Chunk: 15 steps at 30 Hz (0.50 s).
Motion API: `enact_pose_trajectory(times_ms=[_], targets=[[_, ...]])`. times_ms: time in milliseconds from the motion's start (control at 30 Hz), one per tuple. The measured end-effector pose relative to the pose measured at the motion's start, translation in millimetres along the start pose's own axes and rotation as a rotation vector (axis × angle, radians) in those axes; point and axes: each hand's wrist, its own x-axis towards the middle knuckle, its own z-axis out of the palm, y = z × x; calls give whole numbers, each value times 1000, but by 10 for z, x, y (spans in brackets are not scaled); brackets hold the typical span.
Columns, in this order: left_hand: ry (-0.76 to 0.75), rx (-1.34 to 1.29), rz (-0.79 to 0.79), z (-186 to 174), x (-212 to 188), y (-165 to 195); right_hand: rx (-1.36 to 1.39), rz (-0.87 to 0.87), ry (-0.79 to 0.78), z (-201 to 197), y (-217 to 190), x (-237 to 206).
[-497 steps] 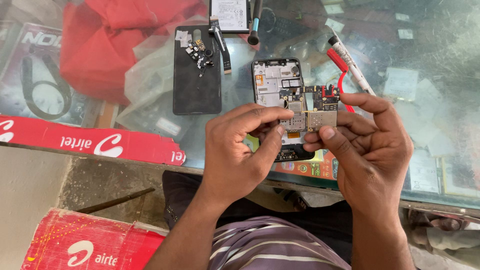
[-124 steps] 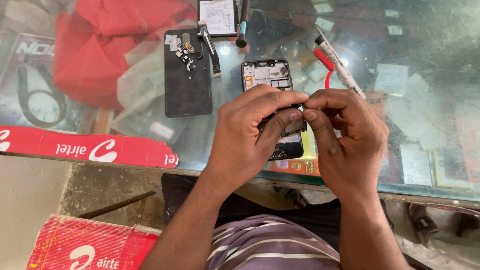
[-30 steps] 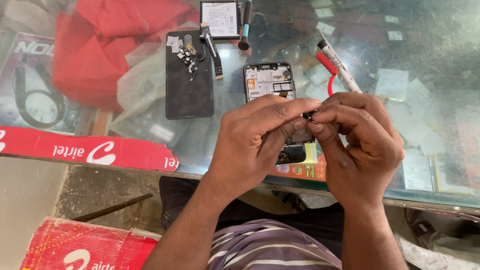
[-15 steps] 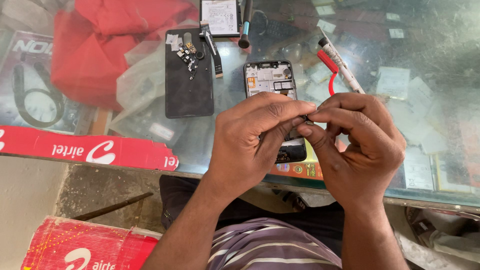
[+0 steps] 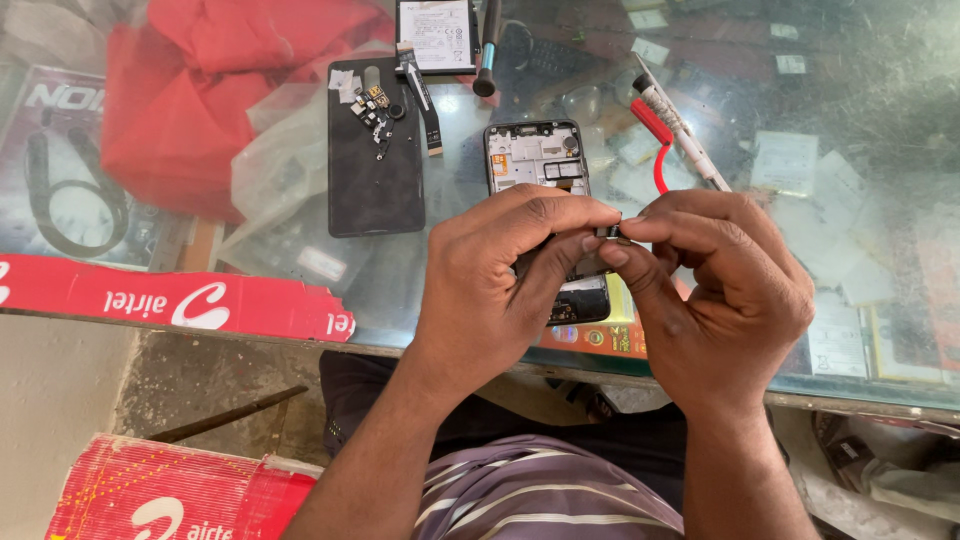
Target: The person brushes a disassembled smartphone motherboard with a red brush, then holds and turns the board while prying at its components by hand, and finally uses a screwdriver to work on screws on the board resting in the phone frame on a glass counter.
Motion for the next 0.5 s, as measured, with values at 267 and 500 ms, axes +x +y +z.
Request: enact_pose_trajectory(times_ms=[267,500], targets=[[7,5,-13,-1,-2,2,-12,-33,-18,-8,36,-23],[13,15,4,6,-1,-8,-14,-35,-16,-7,32,-12]])
